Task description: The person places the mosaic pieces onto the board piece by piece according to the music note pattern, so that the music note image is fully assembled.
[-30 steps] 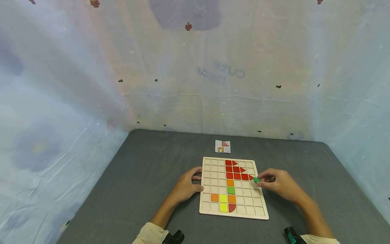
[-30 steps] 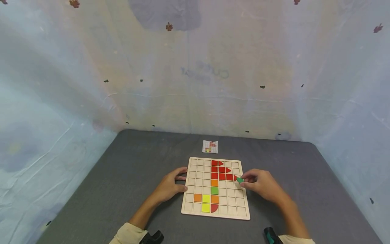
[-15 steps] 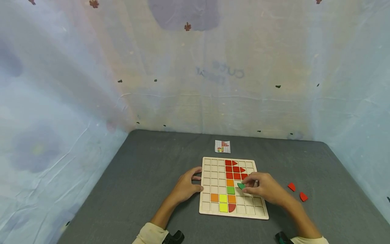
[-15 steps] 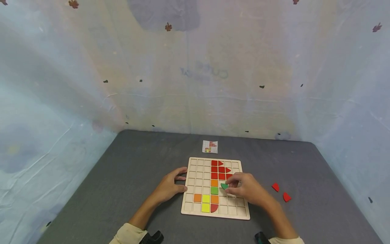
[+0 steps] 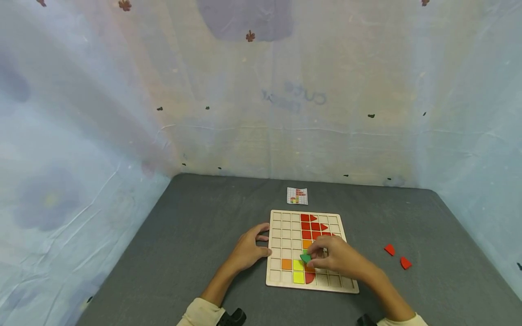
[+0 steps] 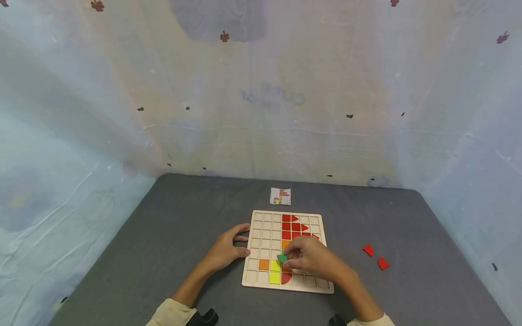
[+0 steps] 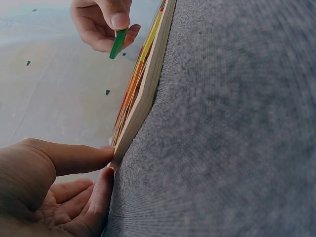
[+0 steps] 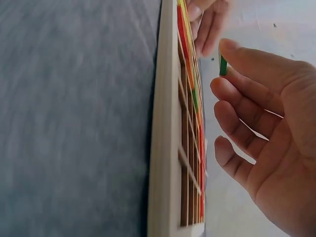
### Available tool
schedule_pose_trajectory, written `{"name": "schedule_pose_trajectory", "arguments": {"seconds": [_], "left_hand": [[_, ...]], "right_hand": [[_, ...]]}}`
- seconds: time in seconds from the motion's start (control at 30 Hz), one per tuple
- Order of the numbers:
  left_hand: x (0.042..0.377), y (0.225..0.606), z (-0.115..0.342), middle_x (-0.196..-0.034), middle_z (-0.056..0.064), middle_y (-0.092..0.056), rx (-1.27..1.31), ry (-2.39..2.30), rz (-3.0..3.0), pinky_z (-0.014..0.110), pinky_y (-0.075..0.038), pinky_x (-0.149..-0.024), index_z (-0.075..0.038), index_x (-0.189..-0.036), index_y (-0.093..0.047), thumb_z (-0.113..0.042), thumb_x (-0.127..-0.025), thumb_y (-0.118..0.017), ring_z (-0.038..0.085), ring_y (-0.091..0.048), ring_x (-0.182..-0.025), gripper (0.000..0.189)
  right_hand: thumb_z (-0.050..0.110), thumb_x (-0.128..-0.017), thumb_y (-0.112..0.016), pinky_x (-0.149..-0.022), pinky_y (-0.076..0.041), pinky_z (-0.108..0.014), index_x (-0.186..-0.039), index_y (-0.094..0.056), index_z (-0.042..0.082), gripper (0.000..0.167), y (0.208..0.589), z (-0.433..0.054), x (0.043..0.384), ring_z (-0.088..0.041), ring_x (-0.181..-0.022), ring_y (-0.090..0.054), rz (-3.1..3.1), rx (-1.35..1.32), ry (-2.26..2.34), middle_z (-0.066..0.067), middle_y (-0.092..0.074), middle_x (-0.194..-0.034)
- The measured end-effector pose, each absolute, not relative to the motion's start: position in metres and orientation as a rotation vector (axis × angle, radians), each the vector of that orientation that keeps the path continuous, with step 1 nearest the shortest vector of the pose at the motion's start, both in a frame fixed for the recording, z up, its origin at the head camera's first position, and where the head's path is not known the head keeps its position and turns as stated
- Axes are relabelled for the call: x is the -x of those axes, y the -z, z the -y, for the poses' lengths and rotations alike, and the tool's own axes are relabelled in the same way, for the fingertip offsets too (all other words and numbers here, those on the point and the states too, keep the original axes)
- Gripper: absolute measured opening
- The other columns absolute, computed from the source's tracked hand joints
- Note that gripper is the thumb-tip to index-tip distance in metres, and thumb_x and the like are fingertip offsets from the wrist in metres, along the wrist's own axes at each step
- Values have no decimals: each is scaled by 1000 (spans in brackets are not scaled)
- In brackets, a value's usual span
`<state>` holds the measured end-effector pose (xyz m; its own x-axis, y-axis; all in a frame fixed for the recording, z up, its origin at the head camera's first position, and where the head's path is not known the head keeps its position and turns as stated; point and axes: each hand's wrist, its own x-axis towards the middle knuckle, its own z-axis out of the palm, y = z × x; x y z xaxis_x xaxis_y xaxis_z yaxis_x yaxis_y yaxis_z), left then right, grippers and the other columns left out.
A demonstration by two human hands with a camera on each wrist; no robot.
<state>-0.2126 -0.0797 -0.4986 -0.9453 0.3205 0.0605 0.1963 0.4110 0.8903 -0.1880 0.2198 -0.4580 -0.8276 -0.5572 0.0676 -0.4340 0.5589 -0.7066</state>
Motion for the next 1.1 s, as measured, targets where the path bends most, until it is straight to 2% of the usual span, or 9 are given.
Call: {"name": "schedule_pose_trajectory", "arguments": {"seconds": [0.37, 0.6, 0.93, 1.1], "left_hand": [[214, 500, 80, -154, 14, -57, -472, -1578, -2534, 43, -56, -92, -4, -155, -52, -1, -85, -79, 33, -65, -128, 75], [214, 501, 80, -154, 14, -57, -467, -1577, -2533, 44, -56, -92, -5, -155, -52, -2, -86, -79, 33, -65, -128, 75], [214, 501, 81, -154, 14, -57, -473, -1577, -2531, 48, -55, -95, -4, -156, -51, -3, -87, -79, 34, -65, -128, 75], [214, 500, 81, -154, 13, -58, -467, -1566, -2539, 46, -56, -94, -5, -156, -51, -4, -87, -79, 32, -66, -128, 74]], "right_hand": [[33, -92, -85, -75, -53, -26, -100, -78, 22, 15, 454, -197, 184, -4, -84, -61, -2573, 870, 1067, 14, -69, -91], [30, -92, -84, -77, -55, -27, -104, -80, 19, 16, 455, -186, 183, -5, -87, -63, -2516, 870, 1063, 7, -71, -98], [25, -89, -87, -68, -55, -25, -101, -80, 14, 18, 455, -173, 180, -5, -75, -63, -2422, 893, 1090, 6, -66, -90], [25, -87, -89, -71, -55, -24, -99, -80, 17, 17, 457, -171, 180, -2, -77, -61, -2450, 938, 1049, 8, -66, -89]]}}
